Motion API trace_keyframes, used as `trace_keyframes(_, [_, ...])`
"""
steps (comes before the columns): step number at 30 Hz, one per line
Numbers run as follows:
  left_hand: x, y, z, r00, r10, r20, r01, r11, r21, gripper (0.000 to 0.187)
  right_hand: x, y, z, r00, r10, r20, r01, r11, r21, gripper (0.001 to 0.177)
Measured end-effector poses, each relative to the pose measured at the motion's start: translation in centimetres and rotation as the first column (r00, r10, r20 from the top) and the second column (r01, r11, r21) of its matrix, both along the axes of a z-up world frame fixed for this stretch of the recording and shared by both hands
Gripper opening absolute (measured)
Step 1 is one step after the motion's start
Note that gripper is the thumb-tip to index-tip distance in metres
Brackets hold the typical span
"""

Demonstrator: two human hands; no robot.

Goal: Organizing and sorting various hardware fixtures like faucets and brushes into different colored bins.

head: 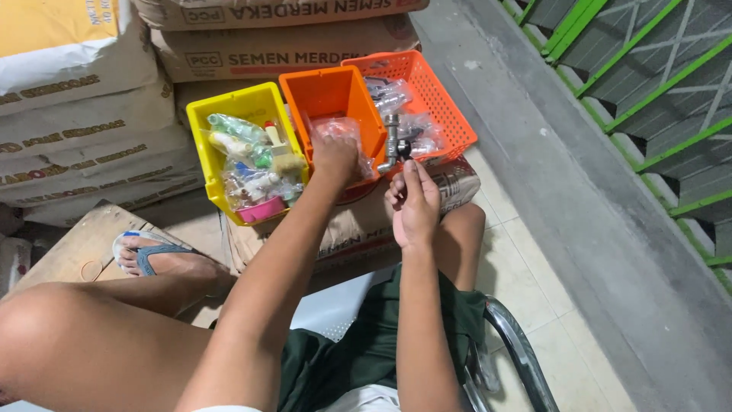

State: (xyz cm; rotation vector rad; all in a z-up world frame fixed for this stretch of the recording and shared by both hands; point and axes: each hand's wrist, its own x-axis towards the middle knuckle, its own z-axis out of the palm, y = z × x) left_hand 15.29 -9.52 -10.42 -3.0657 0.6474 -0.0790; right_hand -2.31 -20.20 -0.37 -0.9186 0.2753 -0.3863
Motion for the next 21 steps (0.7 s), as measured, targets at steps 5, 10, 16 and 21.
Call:
trace_keyframes(5, [2.5,0.4,-4.0,0.953,0.051,0.299,-0.028,0.996,-0.082,0.024,0.0,0.0,0.3,0.998,-0.064,0.019,0.065,0.996,-0.063,0.013])
trace_keyframes(10, [0.4,2.0,5.4,0.992,0.028,0.121,-0.018,0.996,-0.085,0.018,1.1,-1.0,-0.8,0.989,-0.139,0.046,0.14,0.99,-0.025,0.014])
trace_keyframes(16, [-5.8,5.5,16.7,0.998,-0.031,0.061,0.064,0.744,-0.665,0.028,-0.4,-2.6,1.5,0.985,-0.13,0.115,0.103,0.97,0.218,0.01])
trace_keyframes(21, [-11.0,9.6,22.2,0.988,-0.155,-0.011,0.087,0.611,-0.787,0.042,-0.4,-2.6,2.3,0.976,-0.078,0.201,0.011,0.949,0.315,0.007])
